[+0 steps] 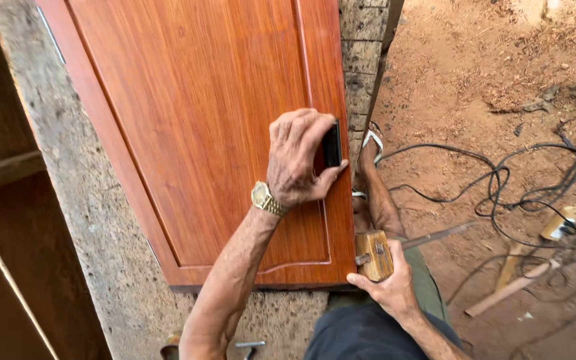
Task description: The person positions a long metal strip along the edge of a wooden cabinet door on a workbench, marks hole positions, drills pilot holes through the strip with a corded electric drill, then hammers nails through the strip to fasten it to the door, holding the strip aligned while striking.
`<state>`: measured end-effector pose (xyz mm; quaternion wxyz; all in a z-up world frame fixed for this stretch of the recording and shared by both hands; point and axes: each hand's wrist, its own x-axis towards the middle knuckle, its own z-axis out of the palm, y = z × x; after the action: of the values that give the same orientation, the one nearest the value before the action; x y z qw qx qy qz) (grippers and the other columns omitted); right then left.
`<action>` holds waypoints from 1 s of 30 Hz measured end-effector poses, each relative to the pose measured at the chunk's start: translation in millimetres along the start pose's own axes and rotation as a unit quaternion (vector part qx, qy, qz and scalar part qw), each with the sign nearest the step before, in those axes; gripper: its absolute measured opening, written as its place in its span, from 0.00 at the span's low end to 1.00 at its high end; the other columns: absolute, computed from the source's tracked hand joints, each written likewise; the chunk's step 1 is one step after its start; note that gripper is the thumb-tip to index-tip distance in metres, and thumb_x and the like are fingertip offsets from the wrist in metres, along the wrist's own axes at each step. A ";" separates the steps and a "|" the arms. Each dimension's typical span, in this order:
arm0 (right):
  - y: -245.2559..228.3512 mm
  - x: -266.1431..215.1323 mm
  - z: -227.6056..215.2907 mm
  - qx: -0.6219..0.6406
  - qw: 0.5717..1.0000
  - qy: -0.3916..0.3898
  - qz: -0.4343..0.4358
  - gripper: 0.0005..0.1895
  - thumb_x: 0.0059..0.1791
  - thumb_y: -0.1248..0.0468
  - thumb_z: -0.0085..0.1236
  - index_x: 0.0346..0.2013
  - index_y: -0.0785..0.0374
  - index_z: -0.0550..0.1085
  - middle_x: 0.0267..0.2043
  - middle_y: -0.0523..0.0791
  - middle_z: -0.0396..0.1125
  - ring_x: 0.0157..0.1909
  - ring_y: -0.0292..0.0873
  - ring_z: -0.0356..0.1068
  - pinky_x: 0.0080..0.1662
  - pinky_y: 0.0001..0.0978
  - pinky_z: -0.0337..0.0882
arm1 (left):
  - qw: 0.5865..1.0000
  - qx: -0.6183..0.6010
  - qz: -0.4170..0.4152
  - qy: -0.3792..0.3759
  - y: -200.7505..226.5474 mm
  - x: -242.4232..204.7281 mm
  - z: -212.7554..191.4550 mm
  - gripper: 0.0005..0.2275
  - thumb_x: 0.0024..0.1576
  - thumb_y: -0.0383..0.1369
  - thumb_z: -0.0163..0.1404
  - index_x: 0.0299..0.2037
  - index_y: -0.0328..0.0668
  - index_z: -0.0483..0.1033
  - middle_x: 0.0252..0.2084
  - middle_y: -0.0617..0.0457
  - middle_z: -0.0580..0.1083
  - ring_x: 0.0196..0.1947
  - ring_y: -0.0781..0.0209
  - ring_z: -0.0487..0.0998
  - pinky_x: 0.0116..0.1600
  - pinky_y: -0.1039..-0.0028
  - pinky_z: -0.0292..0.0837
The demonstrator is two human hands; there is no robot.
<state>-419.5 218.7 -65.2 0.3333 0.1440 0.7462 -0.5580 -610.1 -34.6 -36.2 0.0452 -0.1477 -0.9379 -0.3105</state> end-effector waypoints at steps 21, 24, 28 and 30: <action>31.0 -21.3 21.7 0.141 0.971 0.088 -0.173 0.40 0.35 0.55 0.78 0.53 0.63 0.64 0.47 0.44 0.70 0.47 0.40 0.72 0.50 0.35 0.76 | 0.992 0.019 -0.101 0.079 79.7 -207.2 20.1 0.31 0.59 0.44 0.61 0.70 0.46 0.63 0.74 0.46 0.60 0.78 0.44 0.55 0.79 0.55 0.56; 36.5 -17.4 19.8 0.088 0.970 0.105 -0.200 0.40 0.37 0.55 0.80 0.53 0.63 0.64 0.47 0.46 0.69 0.48 0.41 0.71 0.51 0.36 0.77 | 0.994 0.087 -0.064 0.026 104.4 -245.1 16.9 0.35 0.53 0.47 0.65 0.69 0.49 0.65 0.74 0.45 0.57 0.77 0.43 0.52 0.76 0.45 0.44; 36.0 -20.3 20.5 0.108 0.969 0.085 -0.207 0.39 0.36 0.55 0.80 0.52 0.63 0.64 0.47 0.46 0.69 0.48 0.41 0.72 0.50 0.36 0.77 | 0.989 0.127 -0.064 0.038 114.4 -263.3 18.8 0.34 0.54 0.50 0.66 0.71 0.57 0.67 0.78 0.48 0.56 0.80 0.47 0.52 0.81 0.47 0.42; 33.0 -20.6 18.7 0.140 0.963 0.073 -0.218 0.39 0.36 0.56 0.80 0.52 0.62 0.64 0.47 0.47 0.70 0.49 0.41 0.72 0.51 0.35 0.76 | 0.993 0.108 -0.031 0.031 122.8 -261.5 14.6 0.43 0.41 0.58 0.67 0.67 0.52 0.67 0.74 0.40 0.54 0.75 0.39 0.50 0.75 0.41 0.39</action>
<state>-378.8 215.7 -78.9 0.1250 0.0634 0.6960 -0.7042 -323.5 2.8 -24.3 0.0800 -0.1035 -0.9682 -0.2131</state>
